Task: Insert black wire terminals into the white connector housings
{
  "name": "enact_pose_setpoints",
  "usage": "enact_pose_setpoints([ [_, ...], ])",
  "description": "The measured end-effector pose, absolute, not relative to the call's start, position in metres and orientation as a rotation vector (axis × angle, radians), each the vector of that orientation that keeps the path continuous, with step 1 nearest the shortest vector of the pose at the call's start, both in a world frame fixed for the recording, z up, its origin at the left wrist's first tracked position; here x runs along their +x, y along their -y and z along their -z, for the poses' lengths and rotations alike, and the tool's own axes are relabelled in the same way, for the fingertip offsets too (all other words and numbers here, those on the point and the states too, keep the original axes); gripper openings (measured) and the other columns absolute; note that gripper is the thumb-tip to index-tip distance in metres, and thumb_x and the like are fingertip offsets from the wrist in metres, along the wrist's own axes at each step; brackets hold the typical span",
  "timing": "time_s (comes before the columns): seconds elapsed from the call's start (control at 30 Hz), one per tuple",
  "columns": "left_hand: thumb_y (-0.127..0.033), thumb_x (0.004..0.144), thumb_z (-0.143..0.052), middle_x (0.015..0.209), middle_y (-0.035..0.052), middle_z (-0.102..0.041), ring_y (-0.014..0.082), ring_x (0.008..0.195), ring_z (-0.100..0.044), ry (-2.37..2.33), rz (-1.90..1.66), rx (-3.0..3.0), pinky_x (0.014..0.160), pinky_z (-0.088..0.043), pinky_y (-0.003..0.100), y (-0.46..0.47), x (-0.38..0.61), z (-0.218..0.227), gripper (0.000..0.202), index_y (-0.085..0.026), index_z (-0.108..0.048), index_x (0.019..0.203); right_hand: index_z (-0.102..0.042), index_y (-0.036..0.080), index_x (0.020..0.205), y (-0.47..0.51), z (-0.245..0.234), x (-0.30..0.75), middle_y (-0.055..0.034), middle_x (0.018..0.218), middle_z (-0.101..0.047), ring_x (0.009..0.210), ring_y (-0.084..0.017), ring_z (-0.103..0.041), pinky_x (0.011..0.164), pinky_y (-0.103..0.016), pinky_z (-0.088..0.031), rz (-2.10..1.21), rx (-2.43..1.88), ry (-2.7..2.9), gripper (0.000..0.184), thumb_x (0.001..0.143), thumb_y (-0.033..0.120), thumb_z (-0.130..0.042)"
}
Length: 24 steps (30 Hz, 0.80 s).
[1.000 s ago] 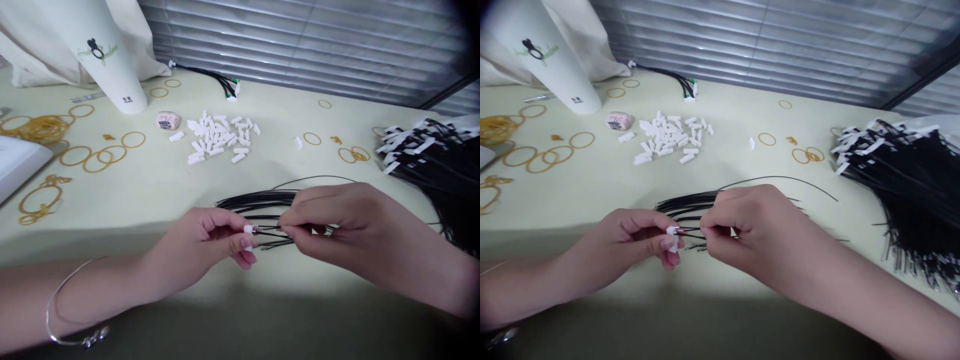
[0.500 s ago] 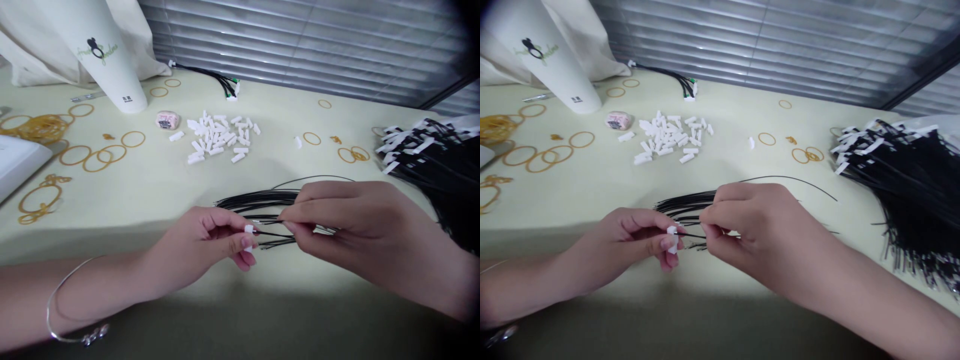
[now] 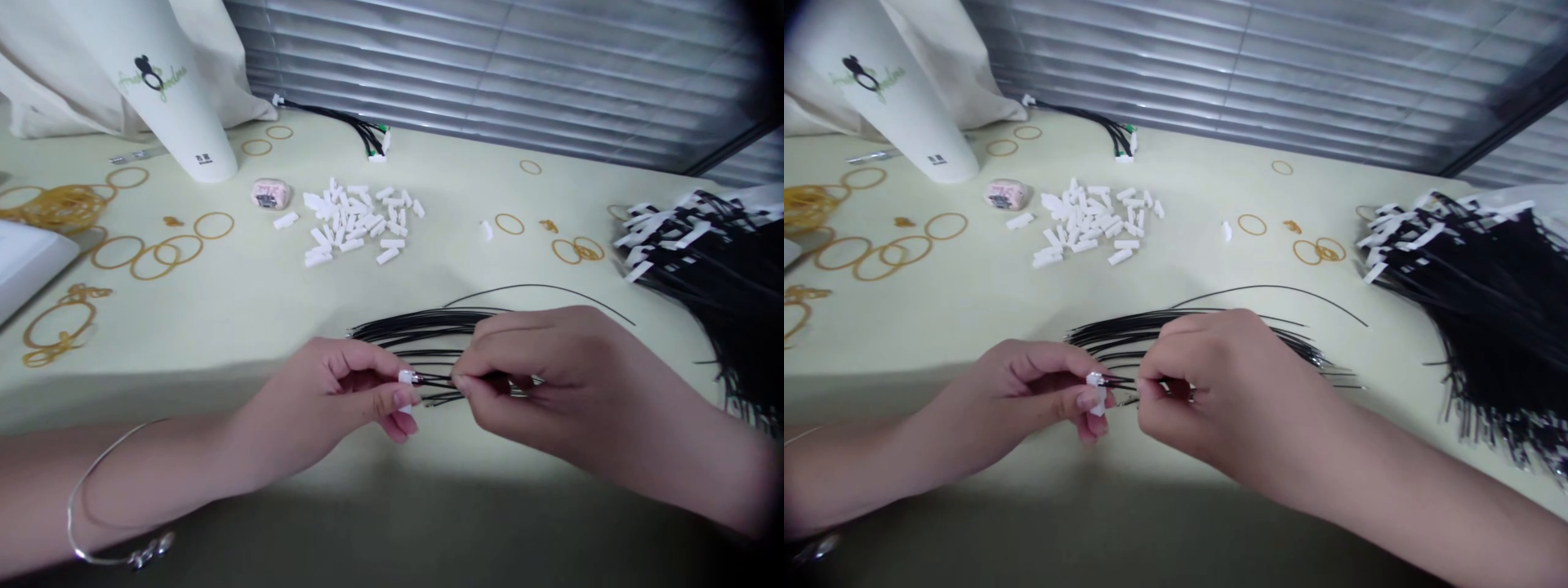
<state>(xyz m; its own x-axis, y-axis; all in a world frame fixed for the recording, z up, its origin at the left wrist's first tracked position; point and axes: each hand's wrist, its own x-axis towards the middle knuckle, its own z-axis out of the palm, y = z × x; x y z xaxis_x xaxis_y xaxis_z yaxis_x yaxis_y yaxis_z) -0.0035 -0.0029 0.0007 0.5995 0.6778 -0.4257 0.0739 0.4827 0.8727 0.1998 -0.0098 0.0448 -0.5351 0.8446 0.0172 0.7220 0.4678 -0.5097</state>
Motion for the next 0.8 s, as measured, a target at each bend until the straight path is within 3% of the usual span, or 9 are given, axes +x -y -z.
enact_pose_setpoints([
  [0.33, -0.022, 0.079, -0.061, 0.067, 0.0003, -0.066, 0.0067, 0.065, -0.062, -0.927, -0.39, 1.178, 0.065, -0.049, 0.013, 0.003, -0.003, -0.008, 0.01, -0.013, -0.064, 0.074, -0.05, 0.012, 0.055, 0.014, -0.033, 0.193, 0.0032, 0.053, -0.042, 0.051, -0.003, -0.035, 0.048, -0.018, -0.028, -0.805, -1.299, 2.393, 0.014, 0.069, 0.009, -0.051],
  [0.47, -0.023, 0.079, -0.062, 0.069, 0.0009, -0.067, 0.007, 0.066, -0.063, -0.915, -0.409, 1.09, 0.066, -0.05, 0.014, 0.004, -0.003, -0.004, 0.011, -0.012, -0.063, 0.079, -0.055, 0.015, 0.06, 0.008, -0.039, 0.199, 0.0028, 0.058, -0.048, 0.055, -0.004, -0.041, 0.05, -0.018, -0.031, -0.837, -1.357, 2.416, 0.017, 0.077, 0.013, -0.05],
  [0.57, -0.024, 0.078, -0.064, 0.07, 0.0021, -0.067, 0.0096, 0.066, -0.064, -0.893, -0.457, 1.014, 0.066, -0.053, 0.017, 0.004, -0.003, 0.001, 0.015, -0.011, -0.062, 0.084, -0.063, 0.019, 0.077, 0.002, -0.045, 0.206, 0.0014, 0.076, -0.059, 0.068, -0.007, -0.052, 0.059, -0.018, -0.038, -0.603, -1.441, 2.322, 0.014, 0.083, 0.019, -0.051],
  [0.67, -0.026, 0.078, -0.064, 0.072, 0.0026, -0.066, 0.0104, 0.068, -0.064, -0.889, -0.478, 0.99, 0.068, -0.054, 0.019, 0.003, -0.003, 0.004, 0.016, -0.011, -0.062, 0.084, -0.059, 0.015, 0.103, 0.001, -0.047, 0.209, -0.0069, 0.097, -0.057, 0.089, -0.012, -0.052, 0.079, -0.021, -0.039, -0.189, -1.398, 2.293, 0.021, 0.086, 0.025, -0.051],
  [0.73, -0.026, 0.079, -0.064, 0.072, 0.0022, -0.066, 0.0099, 0.069, -0.064, -0.884, -0.481, 0.983, 0.068, -0.054, 0.018, 0.003, -0.003, 0.003, 0.016, -0.011, -0.061, 0.085, -0.057, 0.015, 0.1, 0.006, -0.047, 0.207, -0.0082, 0.095, -0.055, 0.087, -0.012, -0.051, 0.077, -0.022, -0.039, -0.113, -1.327, 2.352, 0.018, 0.086, 0.026, -0.052],
  [0.8, -0.026, 0.079, -0.064, 0.072, 0.0018, -0.067, 0.0098, 0.07, -0.065, -0.879, -0.485, 0.983, 0.069, -0.053, 0.018, 0.003, -0.004, 0.002, 0.016, -0.012, -0.061, 0.086, -0.058, 0.016, 0.084, 0.012, -0.045, 0.203, -0.0049, 0.086, -0.055, 0.077, -0.011, -0.051, 0.068, -0.022, -0.04, -0.246, -1.269, 2.419, 0.008, 0.085, 0.022, -0.052],
])
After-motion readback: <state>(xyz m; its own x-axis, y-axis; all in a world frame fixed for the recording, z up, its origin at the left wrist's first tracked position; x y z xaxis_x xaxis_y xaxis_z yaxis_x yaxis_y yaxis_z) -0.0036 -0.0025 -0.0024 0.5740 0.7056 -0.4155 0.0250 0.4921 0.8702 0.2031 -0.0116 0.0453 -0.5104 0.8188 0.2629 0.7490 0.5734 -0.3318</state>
